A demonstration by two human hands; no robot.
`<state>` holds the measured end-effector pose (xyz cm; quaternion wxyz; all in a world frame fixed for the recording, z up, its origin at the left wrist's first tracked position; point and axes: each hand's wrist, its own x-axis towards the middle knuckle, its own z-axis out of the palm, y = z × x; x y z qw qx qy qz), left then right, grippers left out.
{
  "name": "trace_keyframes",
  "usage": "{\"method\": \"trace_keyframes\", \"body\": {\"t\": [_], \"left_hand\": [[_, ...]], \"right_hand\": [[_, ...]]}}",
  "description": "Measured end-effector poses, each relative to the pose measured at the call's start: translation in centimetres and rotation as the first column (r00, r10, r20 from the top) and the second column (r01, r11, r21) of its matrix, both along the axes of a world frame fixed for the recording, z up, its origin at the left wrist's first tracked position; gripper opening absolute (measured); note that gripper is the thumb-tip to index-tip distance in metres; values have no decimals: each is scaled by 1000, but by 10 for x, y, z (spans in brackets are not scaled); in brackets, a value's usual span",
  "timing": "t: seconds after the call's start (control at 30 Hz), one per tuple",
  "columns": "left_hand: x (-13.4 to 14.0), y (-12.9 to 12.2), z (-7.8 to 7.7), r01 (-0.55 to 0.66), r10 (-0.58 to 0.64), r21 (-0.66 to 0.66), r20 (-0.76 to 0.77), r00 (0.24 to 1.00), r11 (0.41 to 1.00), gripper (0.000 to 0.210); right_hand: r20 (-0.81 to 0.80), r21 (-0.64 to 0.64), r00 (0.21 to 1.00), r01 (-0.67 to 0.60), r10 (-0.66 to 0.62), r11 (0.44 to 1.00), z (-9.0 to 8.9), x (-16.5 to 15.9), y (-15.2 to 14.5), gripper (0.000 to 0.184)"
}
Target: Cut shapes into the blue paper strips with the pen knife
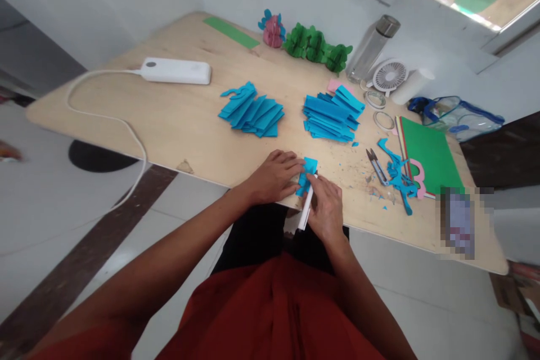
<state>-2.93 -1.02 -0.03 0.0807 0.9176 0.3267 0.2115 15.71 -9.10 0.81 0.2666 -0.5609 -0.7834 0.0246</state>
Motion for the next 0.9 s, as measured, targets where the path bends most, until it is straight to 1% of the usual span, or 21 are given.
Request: {"method": "trace_keyframes", "body": {"t": [0.17, 0.33, 0.5, 0.7, 0.9], "left_hand": [[-1, -1, 0, -6, 6, -28, 14, 1000, 1000, 33], [-2, 1, 1, 9, -5, -81, 42, 999, 997, 30], [-3, 3, 2, -2, 14, -142, 85, 996, 990, 27], [-2, 4, -4, -6, 16, -111, 86, 996, 994, 35], [-2, 6, -7, -2, 9, -98, 72, 997, 995, 34]], "right_hand": [[10, 1, 1000, 20, -20, 1000, -1, -2, 1, 45], [12, -1, 1000, 21, -21, 1000, 0, -3, 1, 44], [27, -2, 999, 23, -23, 1000, 1, -3, 1, 42], [37, 6, 999, 21, -21, 1000, -1, -2, 1, 45], [21, -6, 1000, 15, -15, 1000, -2, -2, 1, 50]]}}
